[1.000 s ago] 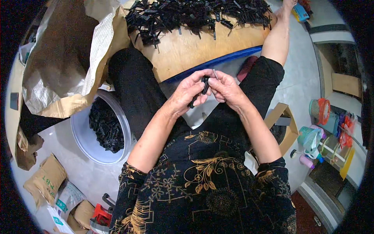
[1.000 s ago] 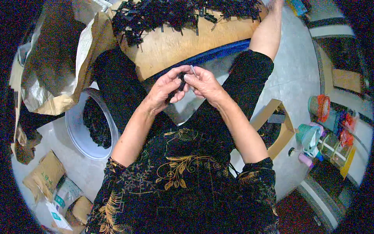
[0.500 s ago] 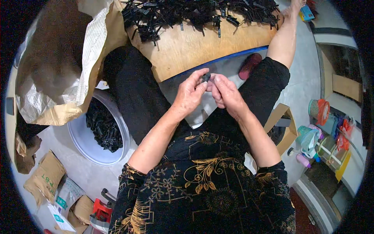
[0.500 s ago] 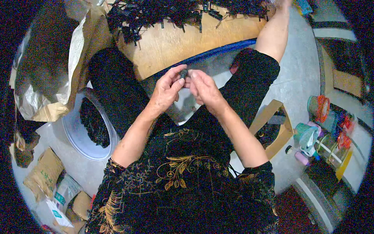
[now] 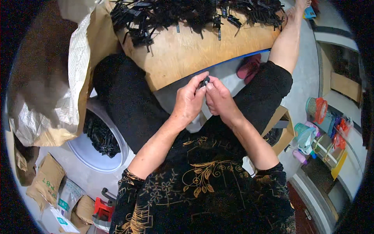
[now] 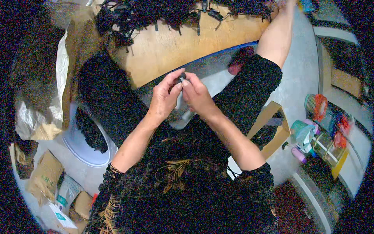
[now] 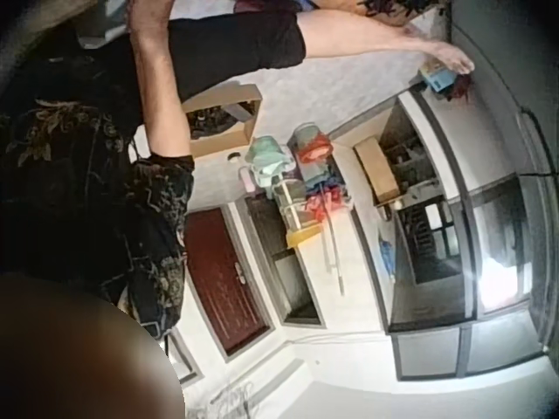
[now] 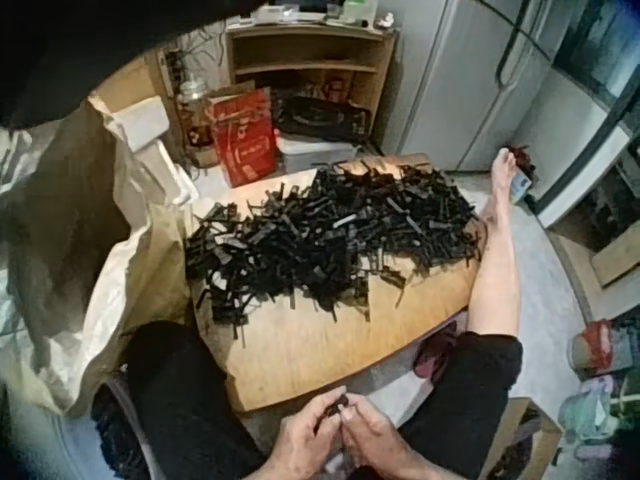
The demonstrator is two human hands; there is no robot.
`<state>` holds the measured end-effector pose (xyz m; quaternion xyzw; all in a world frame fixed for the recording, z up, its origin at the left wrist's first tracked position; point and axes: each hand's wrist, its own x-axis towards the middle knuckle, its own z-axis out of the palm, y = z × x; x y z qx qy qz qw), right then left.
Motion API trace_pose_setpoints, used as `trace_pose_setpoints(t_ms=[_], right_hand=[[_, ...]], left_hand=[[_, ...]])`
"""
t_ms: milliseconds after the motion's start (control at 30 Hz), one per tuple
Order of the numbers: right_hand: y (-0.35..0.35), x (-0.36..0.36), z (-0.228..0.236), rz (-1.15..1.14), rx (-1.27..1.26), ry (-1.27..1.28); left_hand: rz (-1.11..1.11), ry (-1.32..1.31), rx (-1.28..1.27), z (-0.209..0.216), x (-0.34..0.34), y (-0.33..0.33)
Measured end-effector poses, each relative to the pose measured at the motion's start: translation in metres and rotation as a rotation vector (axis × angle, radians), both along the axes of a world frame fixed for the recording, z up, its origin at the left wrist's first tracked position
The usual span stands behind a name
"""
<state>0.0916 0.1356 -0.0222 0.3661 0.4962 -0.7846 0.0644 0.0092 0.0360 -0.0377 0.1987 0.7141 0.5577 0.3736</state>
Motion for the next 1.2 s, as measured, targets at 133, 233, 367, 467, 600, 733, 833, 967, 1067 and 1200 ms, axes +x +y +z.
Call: trace_pose_setpoints(t_ms=[133,233,367,467,600,733,833,967,1067,1200], right_hand=[[-0.003,-0.007,-0.002,-0.012,0.064,-0.006],[0.010,-0.006,-0.019,0.173,0.282,0.080],[0.056,-0.021,0.008,0.614,0.463,0.150],[0.100,-0.024,0.017,0.762,0.738,0.253],[0.138,-0.045,0.011,0.492,1.458,0.012],[0.160,-0.059,-0.009,0.547,1.626,-0.016],[0.172,-0.063,-0.028,0.556,1.690,0.137],[0.167,-0.062,-0.030,0.359,1.679,0.334],[0.150,-0.060,-0.013,0.207,1.174,0.363],[0.096,-0.040,0.040,0.118,0.586,0.241]], left_hand=[[-0.025,0.089,0.012,0.004,-0.002,0.000],[0.065,0.300,0.034,-0.011,0.001,0.000],[0.001,0.078,0.047,0.006,0.002,-0.005],[0.048,0.081,-0.006,0.042,-0.009,-0.024],[0.277,0.460,-0.098,0.102,-0.024,-0.093],[0.353,0.989,-0.382,0.094,-0.050,-0.195],[0.340,0.882,-0.741,0.068,-0.064,-0.263],[0.270,1.241,-0.884,0.060,-0.055,-0.263],[0.383,1.180,-0.274,0.086,-0.028,-0.192],[0.147,0.496,0.067,0.083,-0.002,-0.087]])
